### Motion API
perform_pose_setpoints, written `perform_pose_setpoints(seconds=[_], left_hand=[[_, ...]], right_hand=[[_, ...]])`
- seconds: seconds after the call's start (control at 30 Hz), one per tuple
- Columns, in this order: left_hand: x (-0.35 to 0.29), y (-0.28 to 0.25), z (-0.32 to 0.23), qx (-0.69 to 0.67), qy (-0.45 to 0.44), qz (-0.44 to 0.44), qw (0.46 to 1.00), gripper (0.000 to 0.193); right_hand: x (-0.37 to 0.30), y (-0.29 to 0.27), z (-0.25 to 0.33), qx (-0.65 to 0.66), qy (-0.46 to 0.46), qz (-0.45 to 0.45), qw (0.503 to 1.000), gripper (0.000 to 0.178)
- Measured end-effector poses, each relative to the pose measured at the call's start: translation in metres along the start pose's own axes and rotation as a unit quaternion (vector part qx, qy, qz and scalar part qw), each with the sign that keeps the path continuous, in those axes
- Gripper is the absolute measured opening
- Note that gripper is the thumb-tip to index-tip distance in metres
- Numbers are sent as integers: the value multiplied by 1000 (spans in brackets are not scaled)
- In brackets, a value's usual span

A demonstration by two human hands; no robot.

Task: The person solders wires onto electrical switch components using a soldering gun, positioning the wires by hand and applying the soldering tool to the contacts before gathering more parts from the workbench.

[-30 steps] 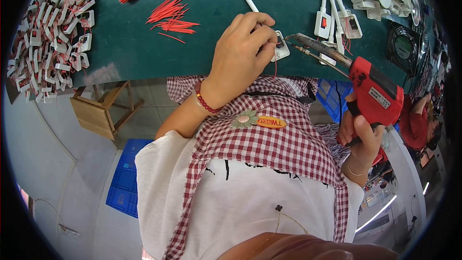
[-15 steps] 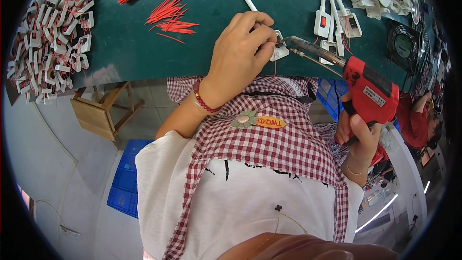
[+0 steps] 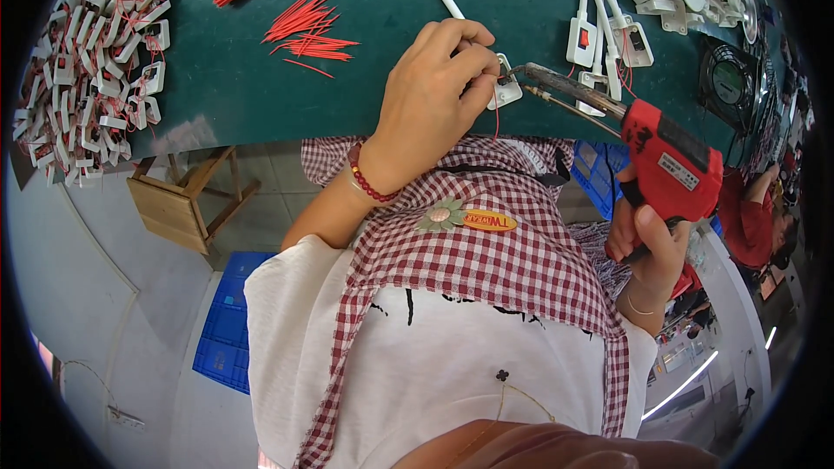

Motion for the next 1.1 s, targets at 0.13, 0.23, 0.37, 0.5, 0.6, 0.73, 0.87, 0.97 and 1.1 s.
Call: perform_pose_setpoints(seconds=[0.13,0.23,0.37,0.5,0.6,0.73,0.87,0.97,1.1], left_hand=[[0,0,0,-6,-5,1,1000,8],[0,0,0,-6,-5,-1,1000,8],[0,0,0,-2,-2,0,1000,7],[1,-1,0,3,-3,8,1000,7],[1,-1,0,4,-2,13,1000,7],[1,-1,1,11,-16,33,999,7],[1,-2,0,6,-18,36,999,7],[1,-2,1,7,-21,38,999,7],[1,-1,1,9,-4,26,1000,8]], right_hand=[[0,0,1,17,-11,-12,1000,51],[0,-2,1,27,-18,-20,999,51],[0,-3,-1,31,-20,-22,999,51],[-1,-4,-2,38,-19,-23,999,51],[-2,-6,-3,42,-23,-25,999,51],[-2,-8,-5,79,-21,-20,996,47],[-3,-7,-6,82,-17,-25,996,46],[-3,-8,-8,92,-17,-20,995,47],[-4,-9,-9,93,-21,-22,995,47]])
Point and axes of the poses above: each hand's wrist, its own x-axis towards the middle knuckle, its own y-axis out of the palm, z = x × y, the point moved 3 cm from there along x, towards the middle knuckle, and after that the axes turned 5 degrees about -y, right-handed, at the moved point
